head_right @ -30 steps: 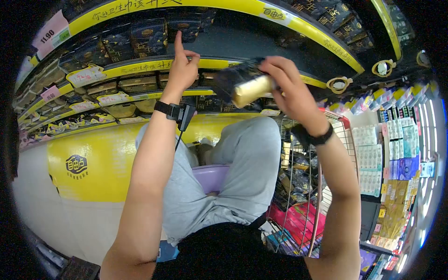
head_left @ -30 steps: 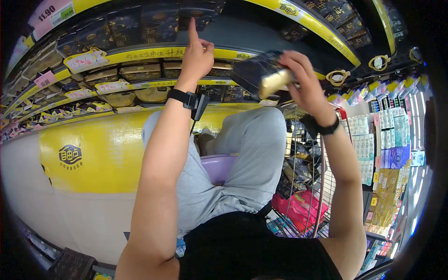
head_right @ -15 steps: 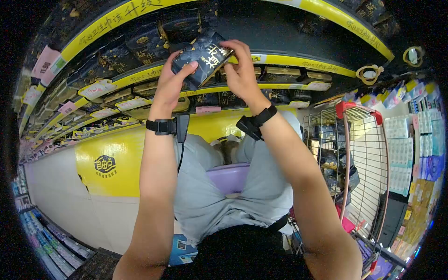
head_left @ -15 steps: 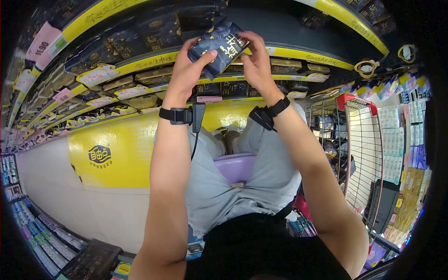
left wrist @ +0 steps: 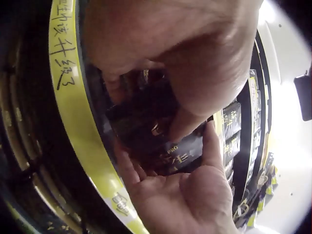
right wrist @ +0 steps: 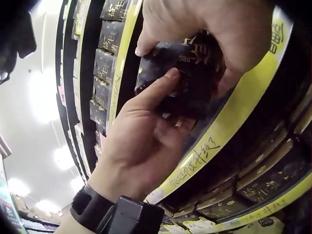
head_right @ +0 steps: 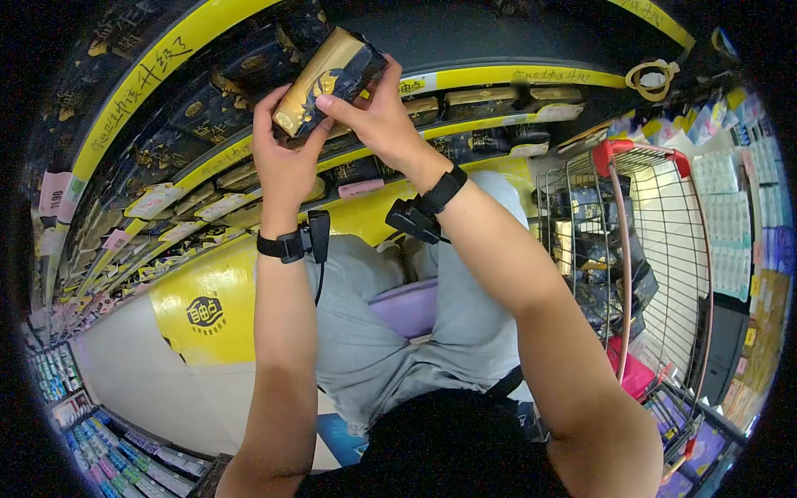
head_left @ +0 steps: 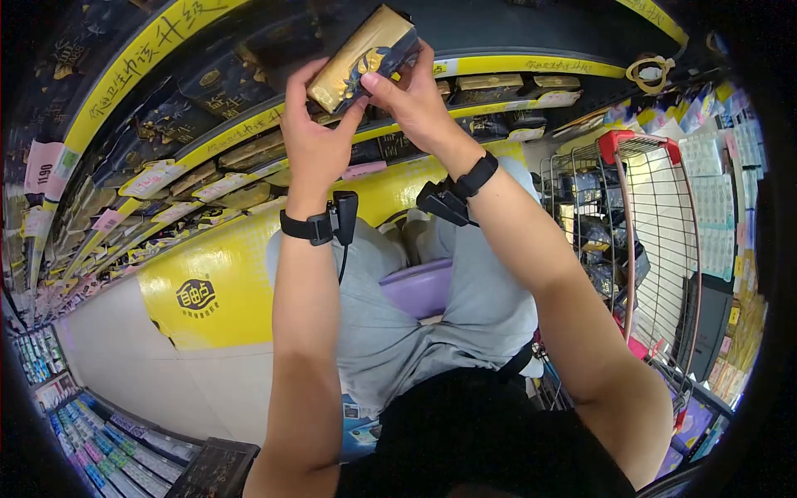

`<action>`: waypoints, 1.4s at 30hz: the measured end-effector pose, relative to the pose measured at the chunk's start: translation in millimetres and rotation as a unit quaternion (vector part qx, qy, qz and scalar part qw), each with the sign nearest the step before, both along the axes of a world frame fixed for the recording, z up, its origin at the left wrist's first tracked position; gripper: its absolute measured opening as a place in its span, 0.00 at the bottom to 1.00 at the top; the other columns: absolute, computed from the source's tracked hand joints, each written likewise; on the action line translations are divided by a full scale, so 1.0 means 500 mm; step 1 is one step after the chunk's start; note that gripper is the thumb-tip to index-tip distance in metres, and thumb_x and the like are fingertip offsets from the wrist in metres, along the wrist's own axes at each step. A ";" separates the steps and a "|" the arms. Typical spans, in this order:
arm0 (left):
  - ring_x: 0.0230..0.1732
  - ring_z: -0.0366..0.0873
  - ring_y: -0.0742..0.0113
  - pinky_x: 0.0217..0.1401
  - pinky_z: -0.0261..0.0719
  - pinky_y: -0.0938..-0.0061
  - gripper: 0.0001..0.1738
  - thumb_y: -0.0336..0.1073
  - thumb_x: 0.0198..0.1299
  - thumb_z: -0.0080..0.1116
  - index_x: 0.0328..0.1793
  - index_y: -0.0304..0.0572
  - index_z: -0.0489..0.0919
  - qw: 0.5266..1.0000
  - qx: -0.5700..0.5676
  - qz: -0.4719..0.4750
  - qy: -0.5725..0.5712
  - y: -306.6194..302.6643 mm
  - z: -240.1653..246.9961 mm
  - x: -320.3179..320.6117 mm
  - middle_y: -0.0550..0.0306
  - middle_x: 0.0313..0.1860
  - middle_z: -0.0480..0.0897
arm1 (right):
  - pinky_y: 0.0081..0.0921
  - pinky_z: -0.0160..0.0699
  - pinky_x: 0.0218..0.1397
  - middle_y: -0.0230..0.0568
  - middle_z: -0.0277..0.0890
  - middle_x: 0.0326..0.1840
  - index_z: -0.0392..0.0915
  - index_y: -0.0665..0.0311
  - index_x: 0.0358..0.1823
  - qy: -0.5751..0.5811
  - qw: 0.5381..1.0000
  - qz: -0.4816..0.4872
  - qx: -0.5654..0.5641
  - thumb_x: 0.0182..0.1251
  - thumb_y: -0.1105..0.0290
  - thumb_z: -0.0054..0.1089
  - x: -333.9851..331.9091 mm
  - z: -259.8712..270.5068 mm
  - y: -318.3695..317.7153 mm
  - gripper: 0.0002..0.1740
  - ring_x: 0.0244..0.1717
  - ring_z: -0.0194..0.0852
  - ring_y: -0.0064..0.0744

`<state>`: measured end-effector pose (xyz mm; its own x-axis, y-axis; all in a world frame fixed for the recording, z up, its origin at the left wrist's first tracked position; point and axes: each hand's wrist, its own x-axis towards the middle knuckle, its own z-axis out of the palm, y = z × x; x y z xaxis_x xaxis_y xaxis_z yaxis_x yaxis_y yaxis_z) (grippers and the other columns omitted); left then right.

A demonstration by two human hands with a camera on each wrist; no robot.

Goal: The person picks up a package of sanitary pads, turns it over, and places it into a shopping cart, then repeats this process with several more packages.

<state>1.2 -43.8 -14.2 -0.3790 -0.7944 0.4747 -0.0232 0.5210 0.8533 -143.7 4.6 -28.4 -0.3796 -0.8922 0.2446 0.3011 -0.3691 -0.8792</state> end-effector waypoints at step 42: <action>0.78 0.61 0.56 0.82 0.57 0.59 0.54 0.39 0.53 0.74 0.82 0.43 0.53 0.877 0.244 -0.310 0.274 0.020 0.019 0.036 0.51 0.77 0.62 | 0.37 0.84 0.58 0.38 0.74 0.66 0.66 0.59 0.72 -0.015 0.956 0.264 0.128 0.84 0.47 0.38 -0.042 -0.003 0.054 0.29 0.61 0.77 0.30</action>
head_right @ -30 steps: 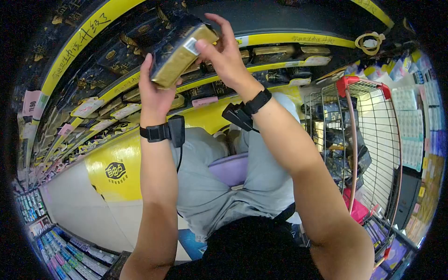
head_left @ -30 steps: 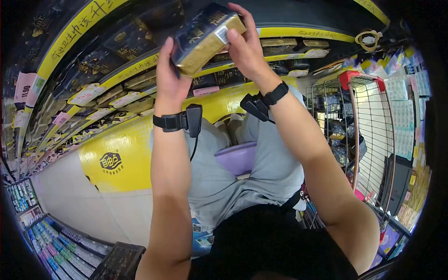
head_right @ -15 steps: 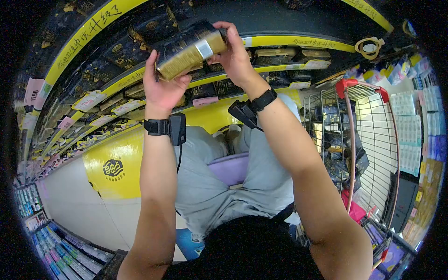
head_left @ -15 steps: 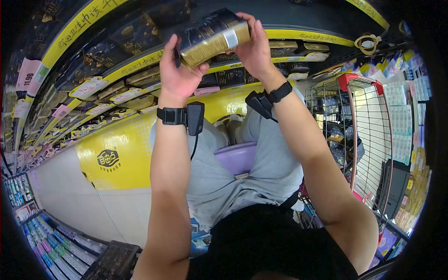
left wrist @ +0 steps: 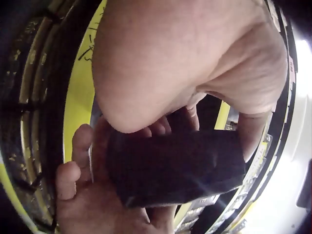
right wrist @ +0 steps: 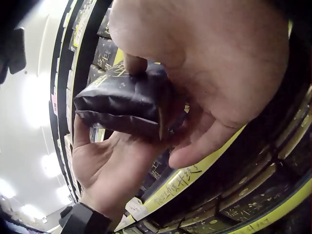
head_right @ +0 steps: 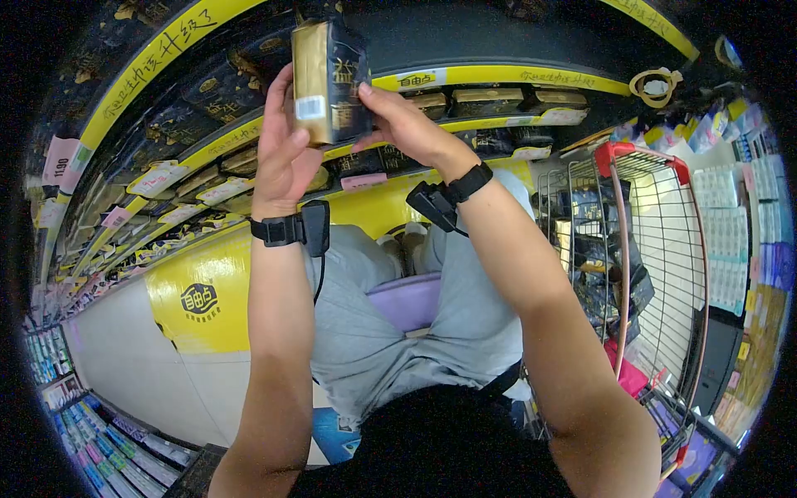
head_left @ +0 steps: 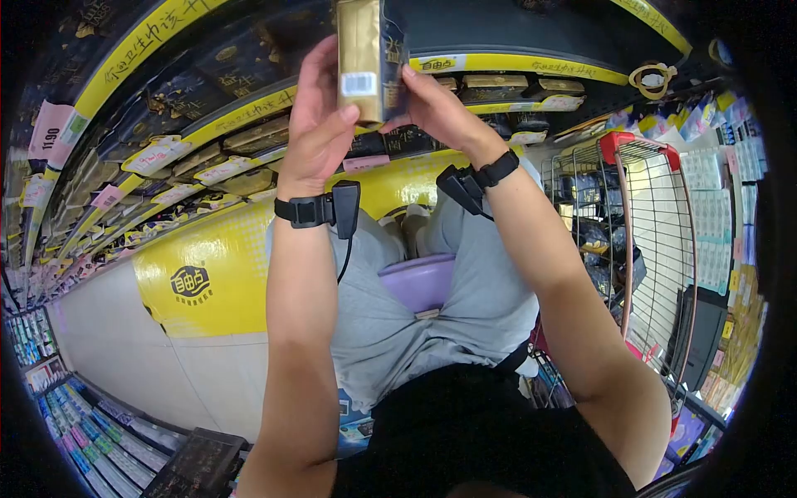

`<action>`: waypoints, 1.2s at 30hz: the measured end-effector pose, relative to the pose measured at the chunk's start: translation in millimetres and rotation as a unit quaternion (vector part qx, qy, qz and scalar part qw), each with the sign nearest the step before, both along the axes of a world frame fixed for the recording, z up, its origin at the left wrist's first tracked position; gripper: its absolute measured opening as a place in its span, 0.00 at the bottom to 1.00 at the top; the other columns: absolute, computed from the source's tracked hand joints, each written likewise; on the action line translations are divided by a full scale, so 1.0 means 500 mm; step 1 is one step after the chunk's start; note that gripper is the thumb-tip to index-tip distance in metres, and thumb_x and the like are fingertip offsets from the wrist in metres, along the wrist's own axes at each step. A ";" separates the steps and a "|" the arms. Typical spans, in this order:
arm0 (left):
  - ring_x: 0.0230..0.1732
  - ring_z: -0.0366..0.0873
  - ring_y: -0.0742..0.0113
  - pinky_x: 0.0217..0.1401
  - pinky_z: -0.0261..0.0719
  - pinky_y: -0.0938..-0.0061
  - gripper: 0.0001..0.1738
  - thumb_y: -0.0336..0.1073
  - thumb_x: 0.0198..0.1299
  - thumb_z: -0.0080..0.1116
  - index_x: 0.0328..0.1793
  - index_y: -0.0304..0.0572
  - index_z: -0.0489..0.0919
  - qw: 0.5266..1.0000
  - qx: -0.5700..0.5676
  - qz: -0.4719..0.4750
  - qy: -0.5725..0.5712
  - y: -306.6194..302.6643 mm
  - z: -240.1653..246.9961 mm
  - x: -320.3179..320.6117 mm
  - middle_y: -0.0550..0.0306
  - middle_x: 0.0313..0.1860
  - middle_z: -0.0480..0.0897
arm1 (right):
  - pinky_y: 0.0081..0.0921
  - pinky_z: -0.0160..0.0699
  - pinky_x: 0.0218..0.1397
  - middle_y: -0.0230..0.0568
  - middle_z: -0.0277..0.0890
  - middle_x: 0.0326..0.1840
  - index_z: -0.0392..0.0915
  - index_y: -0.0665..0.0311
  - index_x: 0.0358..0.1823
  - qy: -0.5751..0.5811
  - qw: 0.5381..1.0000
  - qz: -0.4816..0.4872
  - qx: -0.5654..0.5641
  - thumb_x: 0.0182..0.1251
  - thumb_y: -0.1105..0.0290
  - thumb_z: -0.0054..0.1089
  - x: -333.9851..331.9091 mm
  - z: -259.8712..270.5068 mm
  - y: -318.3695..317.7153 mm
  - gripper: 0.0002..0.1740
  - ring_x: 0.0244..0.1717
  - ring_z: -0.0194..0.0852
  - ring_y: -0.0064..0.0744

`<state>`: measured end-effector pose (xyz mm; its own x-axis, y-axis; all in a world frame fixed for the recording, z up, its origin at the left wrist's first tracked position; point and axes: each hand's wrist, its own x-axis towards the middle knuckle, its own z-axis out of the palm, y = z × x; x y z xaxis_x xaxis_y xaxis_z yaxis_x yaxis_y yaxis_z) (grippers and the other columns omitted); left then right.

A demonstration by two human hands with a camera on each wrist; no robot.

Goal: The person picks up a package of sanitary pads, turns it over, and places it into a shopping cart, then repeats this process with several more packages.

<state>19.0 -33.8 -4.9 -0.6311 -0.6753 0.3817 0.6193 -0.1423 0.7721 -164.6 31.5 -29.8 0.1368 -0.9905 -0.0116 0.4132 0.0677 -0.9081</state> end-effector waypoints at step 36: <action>0.41 0.84 0.66 0.47 0.81 0.70 0.18 0.40 0.57 0.71 0.51 0.41 0.83 0.821 -0.258 0.307 -0.407 0.002 -0.048 -0.024 0.56 0.37 0.86 | 0.39 0.79 0.57 0.56 0.83 0.51 0.72 0.66 0.60 0.518 0.732 -0.363 -0.253 0.63 0.68 0.73 -0.042 -0.002 -0.099 0.27 0.55 0.82 0.55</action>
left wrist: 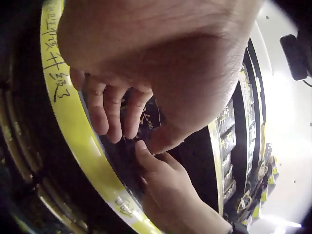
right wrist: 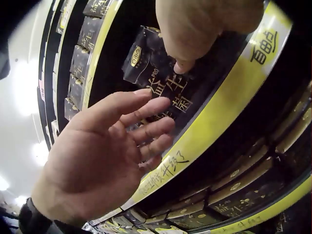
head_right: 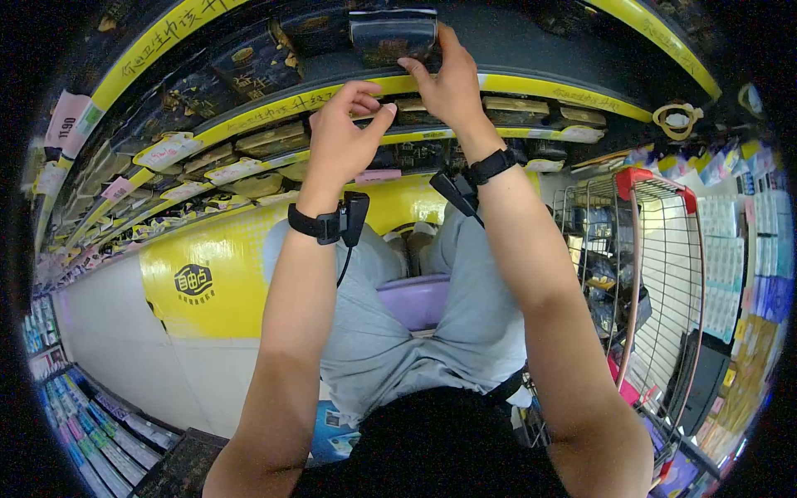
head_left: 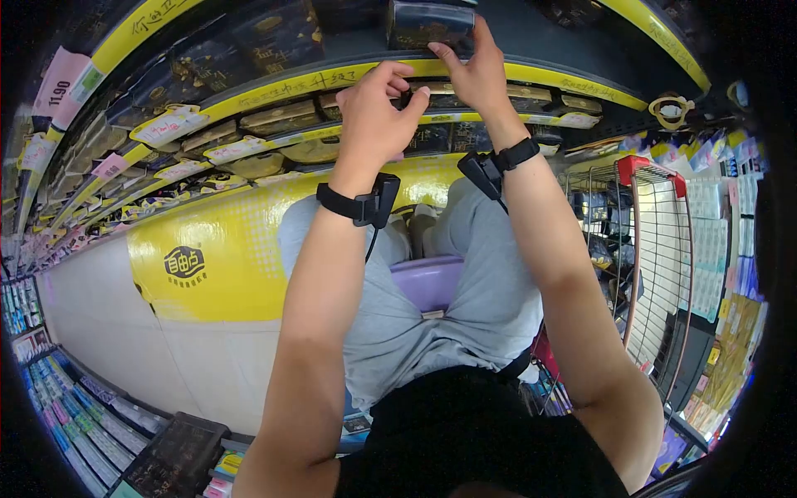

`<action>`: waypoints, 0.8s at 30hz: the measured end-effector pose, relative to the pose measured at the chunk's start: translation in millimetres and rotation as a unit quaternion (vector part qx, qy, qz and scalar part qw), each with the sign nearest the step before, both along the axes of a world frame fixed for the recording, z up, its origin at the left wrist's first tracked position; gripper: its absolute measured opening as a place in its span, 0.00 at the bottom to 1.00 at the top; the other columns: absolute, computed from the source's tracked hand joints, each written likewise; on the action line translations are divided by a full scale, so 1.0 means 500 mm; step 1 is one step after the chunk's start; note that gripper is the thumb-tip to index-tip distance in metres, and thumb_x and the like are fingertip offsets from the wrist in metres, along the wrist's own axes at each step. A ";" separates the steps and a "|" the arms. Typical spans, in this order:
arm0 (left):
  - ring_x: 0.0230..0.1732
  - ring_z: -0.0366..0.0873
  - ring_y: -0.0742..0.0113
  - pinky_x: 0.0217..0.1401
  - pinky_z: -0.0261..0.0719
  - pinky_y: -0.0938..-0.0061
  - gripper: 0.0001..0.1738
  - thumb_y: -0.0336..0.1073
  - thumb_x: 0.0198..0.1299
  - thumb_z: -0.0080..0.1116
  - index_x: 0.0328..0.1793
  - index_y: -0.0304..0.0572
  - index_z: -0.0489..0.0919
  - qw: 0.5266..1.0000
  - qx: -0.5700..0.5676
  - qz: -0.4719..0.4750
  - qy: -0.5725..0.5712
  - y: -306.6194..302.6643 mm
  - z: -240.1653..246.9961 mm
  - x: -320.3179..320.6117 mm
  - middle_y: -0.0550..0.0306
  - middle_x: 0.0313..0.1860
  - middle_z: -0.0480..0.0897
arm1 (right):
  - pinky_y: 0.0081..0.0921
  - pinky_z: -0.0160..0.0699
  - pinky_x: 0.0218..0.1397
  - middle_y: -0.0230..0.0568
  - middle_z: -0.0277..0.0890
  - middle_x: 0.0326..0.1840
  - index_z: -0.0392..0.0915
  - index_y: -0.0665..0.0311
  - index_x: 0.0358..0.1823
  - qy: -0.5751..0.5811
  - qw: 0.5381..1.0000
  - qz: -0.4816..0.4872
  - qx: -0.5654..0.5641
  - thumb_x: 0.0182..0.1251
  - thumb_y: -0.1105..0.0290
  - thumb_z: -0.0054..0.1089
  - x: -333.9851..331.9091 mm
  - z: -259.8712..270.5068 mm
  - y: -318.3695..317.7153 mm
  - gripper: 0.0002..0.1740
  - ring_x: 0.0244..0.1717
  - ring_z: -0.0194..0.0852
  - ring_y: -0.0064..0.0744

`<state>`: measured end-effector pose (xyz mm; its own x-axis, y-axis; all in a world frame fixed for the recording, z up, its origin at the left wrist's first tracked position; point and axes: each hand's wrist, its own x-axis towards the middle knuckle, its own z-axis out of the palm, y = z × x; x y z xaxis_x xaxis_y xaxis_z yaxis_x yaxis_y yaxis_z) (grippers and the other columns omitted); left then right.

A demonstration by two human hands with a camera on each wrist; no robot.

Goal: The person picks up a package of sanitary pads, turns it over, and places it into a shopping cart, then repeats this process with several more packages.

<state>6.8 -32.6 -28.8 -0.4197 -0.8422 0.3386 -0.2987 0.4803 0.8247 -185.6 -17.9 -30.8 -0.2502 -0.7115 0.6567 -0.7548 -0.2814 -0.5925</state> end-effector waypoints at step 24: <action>0.37 0.85 0.59 0.45 0.83 0.66 0.60 0.43 0.54 0.71 0.81 0.19 0.45 0.993 0.084 0.087 -0.006 -0.043 -0.004 0.024 0.49 0.45 0.85 | 0.39 0.83 0.55 0.57 0.84 0.48 0.71 0.74 0.60 -0.097 0.995 0.028 -0.002 0.65 0.67 0.66 0.125 0.006 -0.066 0.27 0.51 0.86 0.53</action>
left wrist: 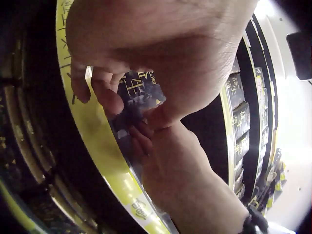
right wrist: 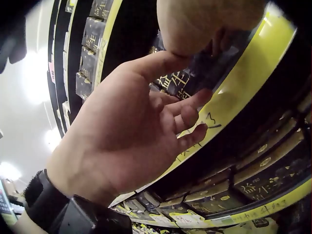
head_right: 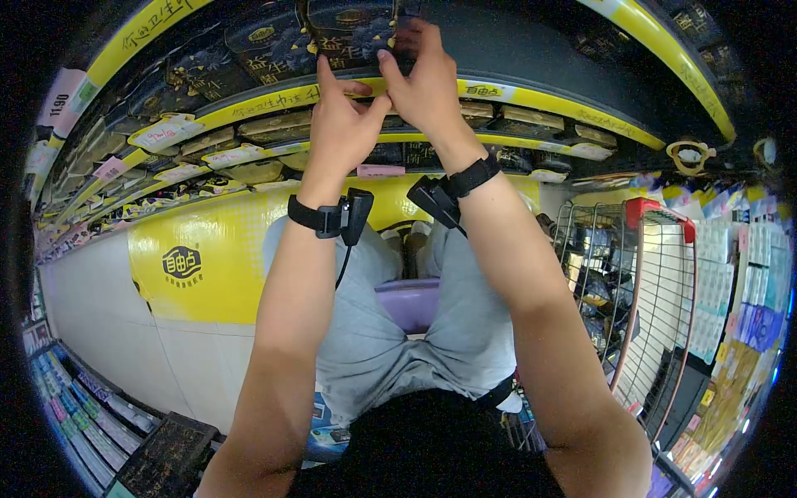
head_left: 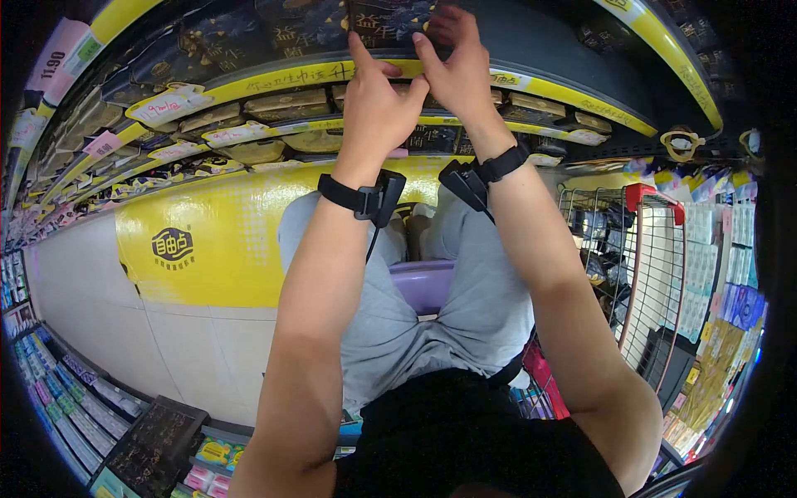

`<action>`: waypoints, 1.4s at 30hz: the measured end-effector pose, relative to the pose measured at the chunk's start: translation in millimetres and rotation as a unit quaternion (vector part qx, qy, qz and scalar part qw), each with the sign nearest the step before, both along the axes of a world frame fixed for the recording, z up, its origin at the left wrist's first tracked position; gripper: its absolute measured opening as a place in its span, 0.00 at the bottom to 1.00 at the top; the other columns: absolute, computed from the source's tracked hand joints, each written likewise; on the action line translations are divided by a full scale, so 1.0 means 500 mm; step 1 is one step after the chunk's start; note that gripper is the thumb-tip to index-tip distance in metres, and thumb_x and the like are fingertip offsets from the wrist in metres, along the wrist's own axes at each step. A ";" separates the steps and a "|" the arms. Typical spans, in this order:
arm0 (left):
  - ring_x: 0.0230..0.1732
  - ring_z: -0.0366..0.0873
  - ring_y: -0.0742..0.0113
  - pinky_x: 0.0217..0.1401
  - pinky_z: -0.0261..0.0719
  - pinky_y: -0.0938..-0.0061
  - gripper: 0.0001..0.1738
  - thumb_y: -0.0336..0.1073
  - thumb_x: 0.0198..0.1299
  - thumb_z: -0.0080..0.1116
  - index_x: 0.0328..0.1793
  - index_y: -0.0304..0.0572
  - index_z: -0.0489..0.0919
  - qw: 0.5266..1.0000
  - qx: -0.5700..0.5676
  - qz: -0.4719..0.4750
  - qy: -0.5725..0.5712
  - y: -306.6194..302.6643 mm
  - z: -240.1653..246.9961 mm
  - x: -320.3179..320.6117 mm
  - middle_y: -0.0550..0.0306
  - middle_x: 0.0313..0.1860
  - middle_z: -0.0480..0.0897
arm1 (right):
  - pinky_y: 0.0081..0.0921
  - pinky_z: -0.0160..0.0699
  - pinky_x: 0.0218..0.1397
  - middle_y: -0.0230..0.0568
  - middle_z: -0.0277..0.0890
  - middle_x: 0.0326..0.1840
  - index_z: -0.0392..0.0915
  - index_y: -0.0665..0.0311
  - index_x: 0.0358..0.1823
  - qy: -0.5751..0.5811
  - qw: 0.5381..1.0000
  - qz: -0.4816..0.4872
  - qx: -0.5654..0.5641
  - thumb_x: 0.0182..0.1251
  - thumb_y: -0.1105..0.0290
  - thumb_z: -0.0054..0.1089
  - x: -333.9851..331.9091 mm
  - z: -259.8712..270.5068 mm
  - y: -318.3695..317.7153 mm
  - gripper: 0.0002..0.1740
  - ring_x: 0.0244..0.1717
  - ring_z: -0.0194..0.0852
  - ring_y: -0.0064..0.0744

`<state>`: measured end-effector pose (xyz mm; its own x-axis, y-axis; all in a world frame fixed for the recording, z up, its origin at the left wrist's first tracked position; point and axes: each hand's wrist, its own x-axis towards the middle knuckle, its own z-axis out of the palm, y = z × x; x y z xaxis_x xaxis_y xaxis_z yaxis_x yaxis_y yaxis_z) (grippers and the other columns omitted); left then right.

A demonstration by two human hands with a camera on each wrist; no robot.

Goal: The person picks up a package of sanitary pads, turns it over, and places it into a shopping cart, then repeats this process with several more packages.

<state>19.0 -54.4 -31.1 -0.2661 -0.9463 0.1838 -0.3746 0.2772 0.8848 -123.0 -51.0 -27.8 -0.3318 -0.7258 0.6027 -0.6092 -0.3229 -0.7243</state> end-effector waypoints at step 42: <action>0.29 0.79 0.74 0.35 0.78 0.78 0.08 0.31 0.59 0.66 0.42 0.37 0.80 0.960 -0.026 -0.171 0.220 0.114 0.060 -0.188 0.59 0.29 0.82 | 0.25 0.81 0.49 0.47 0.70 0.56 0.78 0.66 0.44 0.046 0.998 -0.030 0.013 0.57 0.80 0.64 -0.157 0.012 0.174 0.13 0.54 0.75 0.36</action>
<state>-74.9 2.5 -1.0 -0.4447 -0.8046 0.3935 0.1528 0.3648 0.9185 -201.3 35.9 -21.8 -0.3188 -0.7219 0.6141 -0.6910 -0.2665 -0.6720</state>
